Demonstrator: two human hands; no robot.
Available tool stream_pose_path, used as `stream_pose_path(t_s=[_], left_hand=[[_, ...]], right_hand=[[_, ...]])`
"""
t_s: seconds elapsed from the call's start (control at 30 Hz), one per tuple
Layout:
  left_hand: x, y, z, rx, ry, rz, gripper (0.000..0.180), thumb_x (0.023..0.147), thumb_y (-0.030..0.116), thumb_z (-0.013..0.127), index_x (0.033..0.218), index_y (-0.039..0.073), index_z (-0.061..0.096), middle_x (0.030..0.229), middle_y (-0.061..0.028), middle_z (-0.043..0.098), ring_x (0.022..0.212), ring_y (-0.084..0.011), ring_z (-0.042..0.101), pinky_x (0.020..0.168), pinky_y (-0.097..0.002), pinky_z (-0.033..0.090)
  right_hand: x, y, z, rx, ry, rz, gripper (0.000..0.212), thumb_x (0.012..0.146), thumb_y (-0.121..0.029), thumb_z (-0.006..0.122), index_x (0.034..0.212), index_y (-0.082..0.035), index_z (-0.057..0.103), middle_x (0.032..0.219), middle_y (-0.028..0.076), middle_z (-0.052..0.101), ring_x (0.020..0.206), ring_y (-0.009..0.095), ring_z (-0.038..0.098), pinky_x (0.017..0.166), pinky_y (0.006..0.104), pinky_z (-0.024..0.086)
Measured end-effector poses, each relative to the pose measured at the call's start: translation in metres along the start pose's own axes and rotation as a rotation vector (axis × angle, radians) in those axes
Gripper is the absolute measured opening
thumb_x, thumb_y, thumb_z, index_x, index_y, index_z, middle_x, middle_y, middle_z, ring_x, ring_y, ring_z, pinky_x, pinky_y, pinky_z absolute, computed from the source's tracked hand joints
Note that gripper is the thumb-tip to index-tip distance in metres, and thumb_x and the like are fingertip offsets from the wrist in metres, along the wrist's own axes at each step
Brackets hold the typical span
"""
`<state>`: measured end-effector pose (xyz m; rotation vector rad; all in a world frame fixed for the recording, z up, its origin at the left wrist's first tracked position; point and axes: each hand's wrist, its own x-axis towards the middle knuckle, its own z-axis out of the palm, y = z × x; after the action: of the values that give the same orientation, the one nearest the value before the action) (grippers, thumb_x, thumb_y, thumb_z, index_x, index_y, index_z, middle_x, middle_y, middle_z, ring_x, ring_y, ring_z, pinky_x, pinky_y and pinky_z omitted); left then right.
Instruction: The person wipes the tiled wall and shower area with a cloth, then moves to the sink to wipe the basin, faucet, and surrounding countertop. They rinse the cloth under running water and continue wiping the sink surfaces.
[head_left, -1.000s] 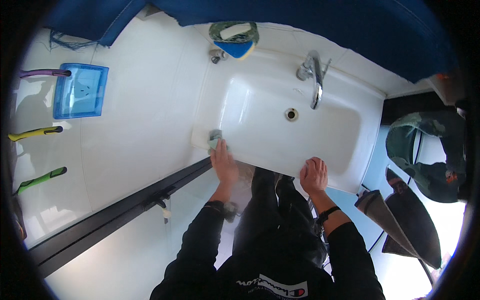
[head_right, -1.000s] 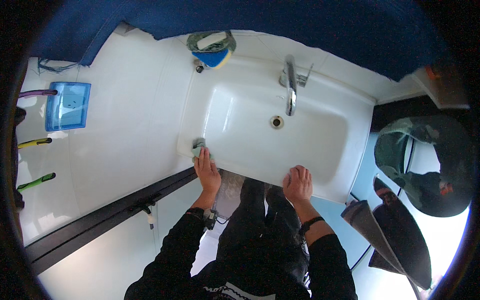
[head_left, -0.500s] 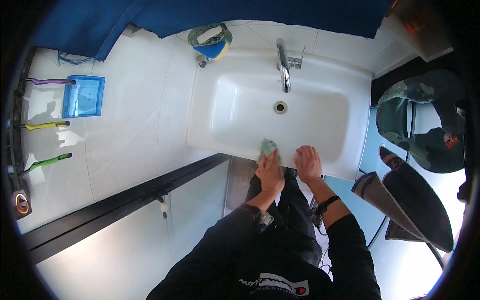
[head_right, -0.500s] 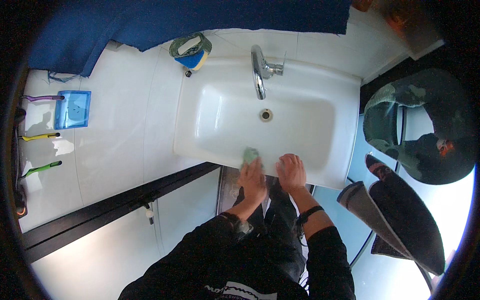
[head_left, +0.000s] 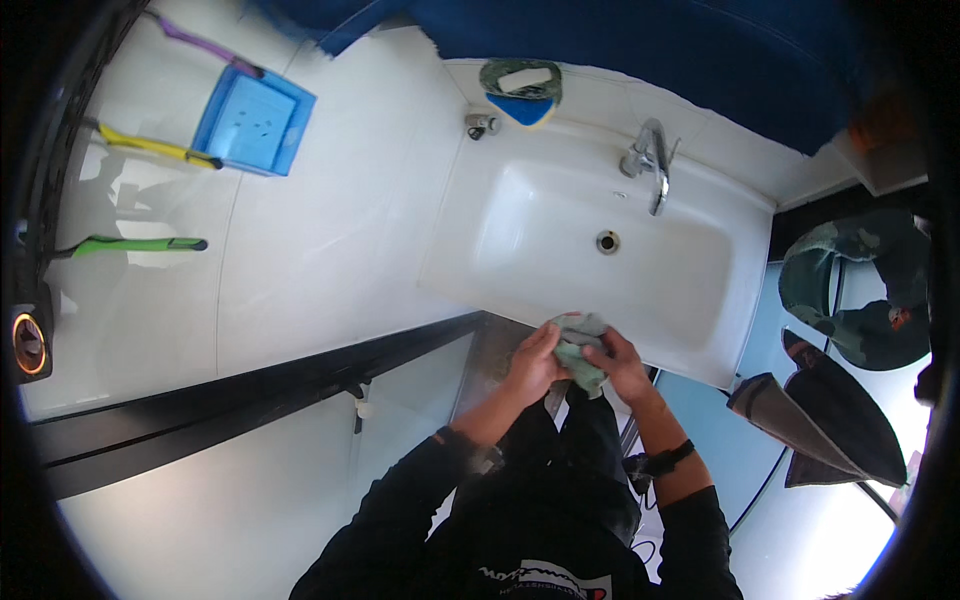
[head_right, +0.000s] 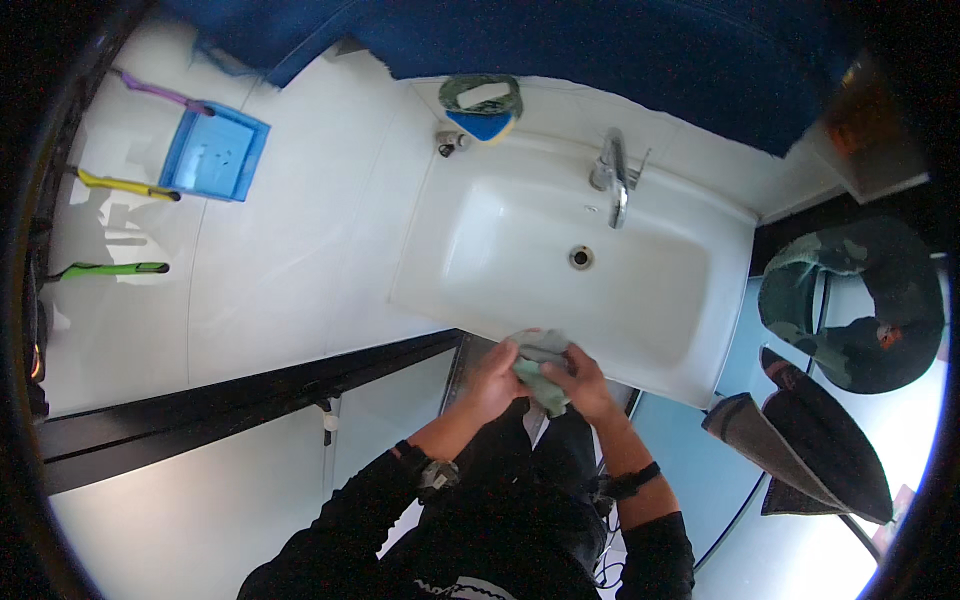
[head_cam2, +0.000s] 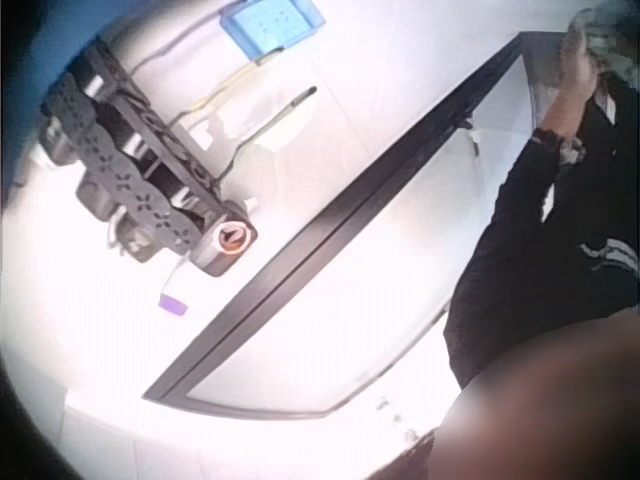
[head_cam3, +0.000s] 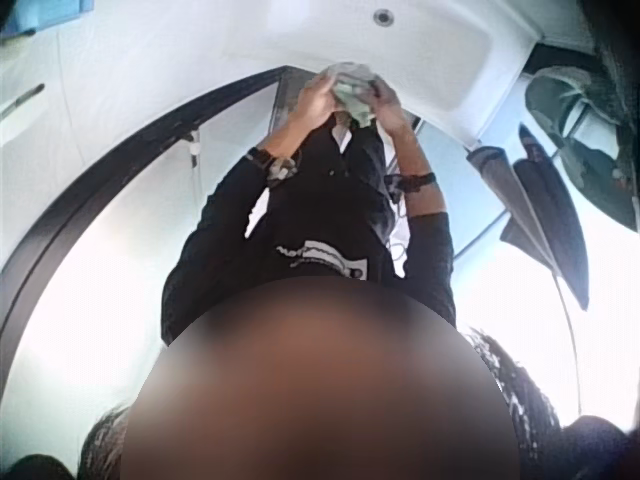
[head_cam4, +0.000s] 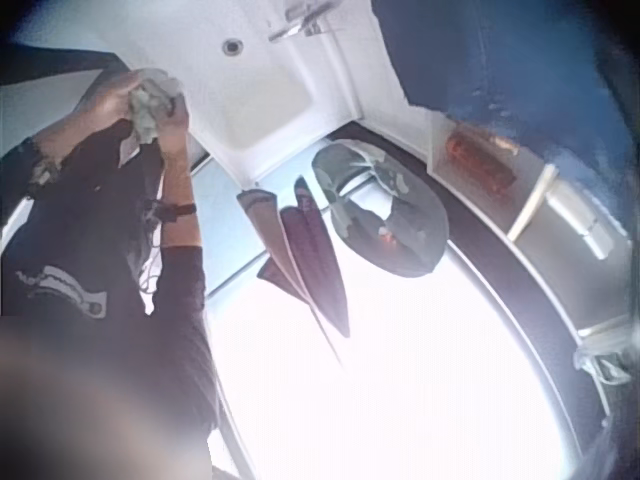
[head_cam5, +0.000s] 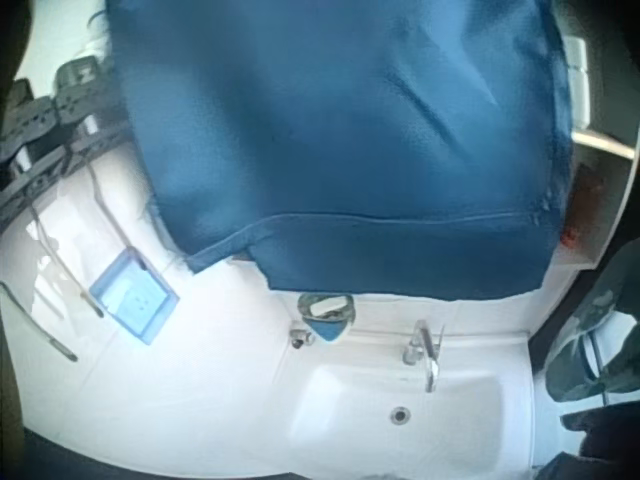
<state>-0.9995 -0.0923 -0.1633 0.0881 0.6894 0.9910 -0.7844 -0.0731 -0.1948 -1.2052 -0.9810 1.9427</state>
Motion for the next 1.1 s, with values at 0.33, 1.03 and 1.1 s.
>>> stream_pose_path(t_s=[0.33, 1.03, 1.1], left_hand=[[-0.059, 0.093, -0.091, 0.024, 0.295, 0.59, 0.061, 0.117, 0.035, 0.064, 0.168, 0.008, 0.043, 0.16, -0.0072, 0.057, 0.147, -0.0225, 0.055, 0.116, -0.0481, 0.055], [-0.068, 0.038, -0.221, 0.507, 0.978, 0.367, 0.043, 0.109, 0.025, 0.072, 0.143, 0.0, 0.064, 0.141, -0.0166, 0.074, 0.116, -0.0231, 0.072, 0.104, -0.0373, 0.058], [-0.039, 0.046, -0.208, 0.763, 0.836, 0.596, 0.048, 0.108, 0.021, 0.071, 0.148, -0.002, 0.059, 0.151, -0.0193, 0.066, 0.128, -0.0295, 0.066, 0.114, -0.0437, 0.051]], right_hand=[[0.153, -0.051, 0.186, -0.627, -0.04, -0.296, 0.053, 0.096, -0.029, 0.085, 0.136, 0.003, 0.07, 0.129, 0.022, 0.075, 0.122, 0.035, 0.073, 0.106, 0.0429, 0.058], [0.176, 0.04, 0.2, -1.426, 0.019, -0.422, 0.067, 0.116, -0.042, 0.05, 0.17, -0.003, 0.043, 0.178, 0.019, 0.039, 0.165, 0.037, 0.034, 0.13, 0.0547, 0.035], [0.149, 0.035, 0.165, -1.409, 0.082, -0.098, 0.068, 0.114, -0.046, 0.052, 0.165, -0.001, 0.049, 0.168, 0.021, 0.051, 0.157, 0.037, 0.047, 0.123, 0.0536, 0.044]])
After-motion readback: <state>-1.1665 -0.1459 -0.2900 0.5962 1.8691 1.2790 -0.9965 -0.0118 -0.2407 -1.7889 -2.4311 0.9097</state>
